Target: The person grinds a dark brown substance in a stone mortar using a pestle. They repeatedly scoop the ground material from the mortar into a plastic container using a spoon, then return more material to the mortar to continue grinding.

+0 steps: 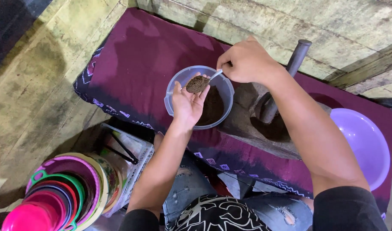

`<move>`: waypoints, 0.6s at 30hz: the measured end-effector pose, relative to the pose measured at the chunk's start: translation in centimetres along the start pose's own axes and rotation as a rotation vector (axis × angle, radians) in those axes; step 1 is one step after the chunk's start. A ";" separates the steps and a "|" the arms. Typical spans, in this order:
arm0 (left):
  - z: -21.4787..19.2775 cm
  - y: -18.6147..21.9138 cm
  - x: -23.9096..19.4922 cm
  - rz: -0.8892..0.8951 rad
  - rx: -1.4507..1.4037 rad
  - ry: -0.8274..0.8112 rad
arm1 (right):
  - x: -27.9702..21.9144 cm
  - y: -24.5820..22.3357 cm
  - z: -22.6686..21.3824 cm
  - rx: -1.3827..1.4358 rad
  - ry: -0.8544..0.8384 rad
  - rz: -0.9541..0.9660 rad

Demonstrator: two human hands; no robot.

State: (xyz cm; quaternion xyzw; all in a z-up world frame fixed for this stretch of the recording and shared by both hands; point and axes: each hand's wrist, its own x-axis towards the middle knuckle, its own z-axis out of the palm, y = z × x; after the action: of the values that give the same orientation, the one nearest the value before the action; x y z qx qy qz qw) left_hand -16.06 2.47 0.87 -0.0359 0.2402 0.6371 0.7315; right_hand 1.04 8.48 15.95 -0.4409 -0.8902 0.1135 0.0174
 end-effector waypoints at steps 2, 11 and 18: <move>1.1 -0.3 -0.6 -0.004 -0.001 0.011 | -0.8 1.0 0.2 0.006 0.020 -0.007; 4.6 -7.3 -0.7 -0.113 0.076 -0.188 | -10.2 5.0 -2.9 -0.081 0.018 0.225; 2.7 -14.0 2.1 0.070 0.764 -0.391 | -19.5 9.2 0.3 -0.249 0.166 0.270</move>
State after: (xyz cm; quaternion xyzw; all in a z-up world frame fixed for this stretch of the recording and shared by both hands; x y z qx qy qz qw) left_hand -1.82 2.76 -1.09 0.3671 0.3169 0.5217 0.7019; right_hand 20.08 -1.57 15.01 -0.5630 -0.8255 -0.0331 0.0208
